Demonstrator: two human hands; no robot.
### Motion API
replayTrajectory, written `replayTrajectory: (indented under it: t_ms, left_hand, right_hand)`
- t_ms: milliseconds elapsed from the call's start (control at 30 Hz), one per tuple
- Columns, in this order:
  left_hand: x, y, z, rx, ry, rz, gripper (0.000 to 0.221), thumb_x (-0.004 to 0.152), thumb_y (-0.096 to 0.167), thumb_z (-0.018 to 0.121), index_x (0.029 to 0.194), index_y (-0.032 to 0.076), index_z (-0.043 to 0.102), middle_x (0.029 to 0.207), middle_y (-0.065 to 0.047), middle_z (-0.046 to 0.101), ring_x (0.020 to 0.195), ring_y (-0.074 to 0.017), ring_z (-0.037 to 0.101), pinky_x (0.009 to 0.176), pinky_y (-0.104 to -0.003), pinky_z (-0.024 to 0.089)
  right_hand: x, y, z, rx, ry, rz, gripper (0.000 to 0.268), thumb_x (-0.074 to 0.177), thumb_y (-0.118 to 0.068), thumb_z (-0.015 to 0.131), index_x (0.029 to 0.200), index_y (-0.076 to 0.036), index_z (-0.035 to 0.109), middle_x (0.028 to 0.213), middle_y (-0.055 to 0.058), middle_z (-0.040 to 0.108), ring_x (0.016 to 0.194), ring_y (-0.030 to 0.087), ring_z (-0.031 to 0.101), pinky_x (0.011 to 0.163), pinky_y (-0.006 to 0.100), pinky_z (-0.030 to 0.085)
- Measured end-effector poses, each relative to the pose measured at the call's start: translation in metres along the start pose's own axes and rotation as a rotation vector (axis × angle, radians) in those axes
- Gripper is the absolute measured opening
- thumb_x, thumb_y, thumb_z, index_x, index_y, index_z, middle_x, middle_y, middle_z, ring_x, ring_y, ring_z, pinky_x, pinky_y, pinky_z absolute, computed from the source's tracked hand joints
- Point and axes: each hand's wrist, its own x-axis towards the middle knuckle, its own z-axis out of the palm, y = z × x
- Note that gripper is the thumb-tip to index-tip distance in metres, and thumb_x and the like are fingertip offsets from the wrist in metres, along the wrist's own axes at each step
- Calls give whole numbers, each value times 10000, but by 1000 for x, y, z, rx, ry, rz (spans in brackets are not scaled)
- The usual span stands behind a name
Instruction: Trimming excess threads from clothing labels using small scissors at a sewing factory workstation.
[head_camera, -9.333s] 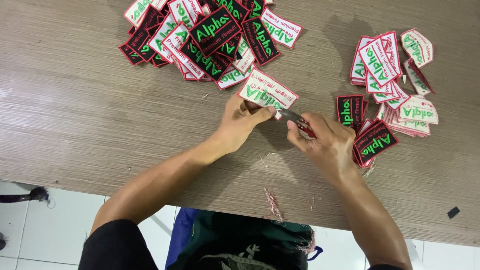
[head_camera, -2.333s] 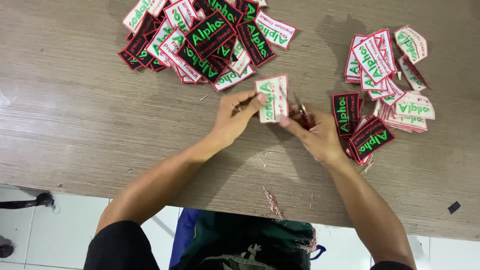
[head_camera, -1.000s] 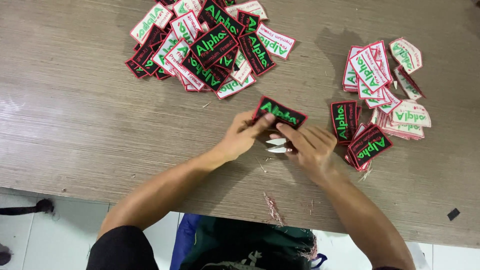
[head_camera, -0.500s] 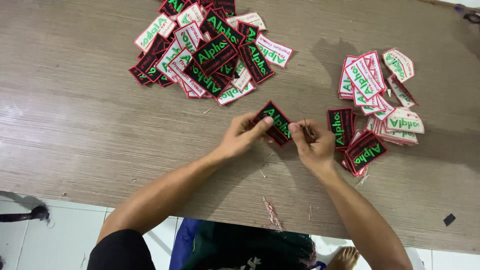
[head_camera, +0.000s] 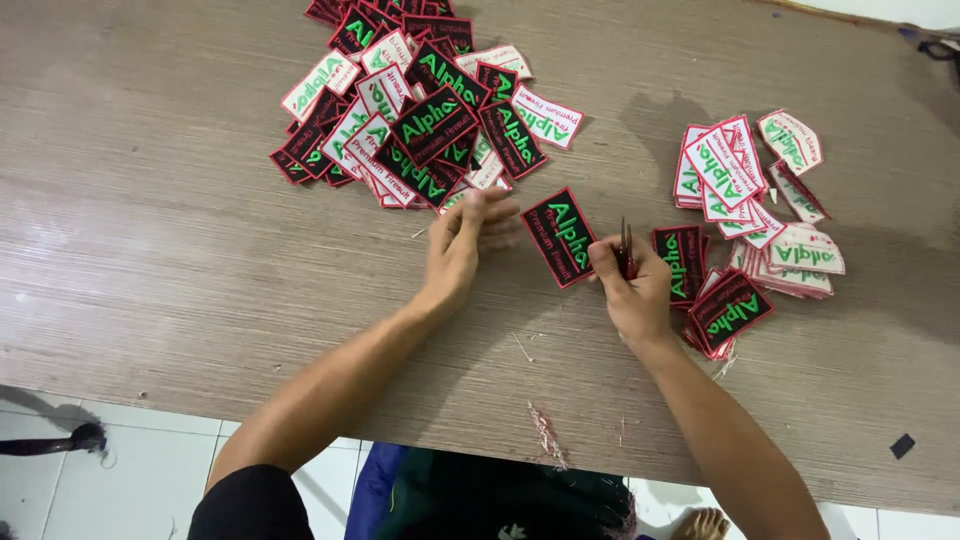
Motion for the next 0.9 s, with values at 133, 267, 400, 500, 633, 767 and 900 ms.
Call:
replayTrajectory:
  t_ms: [133, 267, 400, 500, 633, 767, 900]
  left_hand:
    - [0, -9, -1, -45, -44, -23, 562, 1071, 423, 479, 1291, -82, 590, 1122, -314, 706, 1001, -383, 725, 809, -509, 642]
    - [-4, -26, -7, 152, -222, 26, 516, 1004, 318, 632, 1339, -69, 570, 1187, -332, 674, 1045, -415, 705, 823, -546, 612]
    - [-13, -38, 1, 262, -420, 133, 651, 880, 109, 794, 1419, -88, 486, 1222, -350, 645, 1129, -486, 648, 899, -599, 577]
    - [-9, -47, -15, 494, -379, 197, 429, 935, 229, 765, 1249, -45, 660, 1098, -262, 732, 1021, -375, 718, 834, -517, 607]
    - [-4, -16, -8, 742, -365, 562, 199, 980, 181, 695, 1133, 63, 741, 961, -171, 761, 884, -335, 768, 691, -413, 630]
    - [-23, -15, -5, 1263, -403, 990, 384, 919, 407, 672, 1137, 97, 730, 1101, -195, 715, 1092, -395, 686, 940, -529, 538]
    - [-41, -27, 5, 1236, -651, 1076, 555, 976, 546, 545, 1238, 74, 676, 1232, -233, 668, 1206, -426, 641, 1025, -558, 517]
  right_hand:
    - [4, -4, 2, 30, -1, -21, 269, 1049, -267, 729, 913, -37, 702, 639, 105, 674, 641, 155, 677, 639, 262, 510]
    - [5, -8, 5, 68, -3, -1, 259, 1067, -247, 692, 935, -24, 690, 675, 123, 685, 650, 181, 690, 615, 270, 491]
    - [5, -25, 9, 88, -15, 76, 250, 1073, -256, 660, 948, -40, 683, 659, 108, 680, 587, 129, 639, 523, 217, 418]
    - [2, -22, 8, 104, 2, 112, 226, 1070, -247, 656, 979, -41, 678, 671, 113, 690, 545, 72, 577, 494, 187, 391]
    - [9, -6, 6, 138, 21, 133, 219, 1069, -256, 673, 962, -65, 670, 685, 101, 686, 600, 130, 666, 497, 188, 415]
    - [7, -4, 0, 126, 79, 149, 239, 1103, -288, 621, 1042, -57, 633, 744, 154, 707, 482, 71, 472, 442, 197, 346]
    - [10, -11, 1, 111, 94, 178, 195, 1107, -262, 603, 1135, -70, 588, 834, 136, 737, 516, 39, 453, 473, 158, 355]
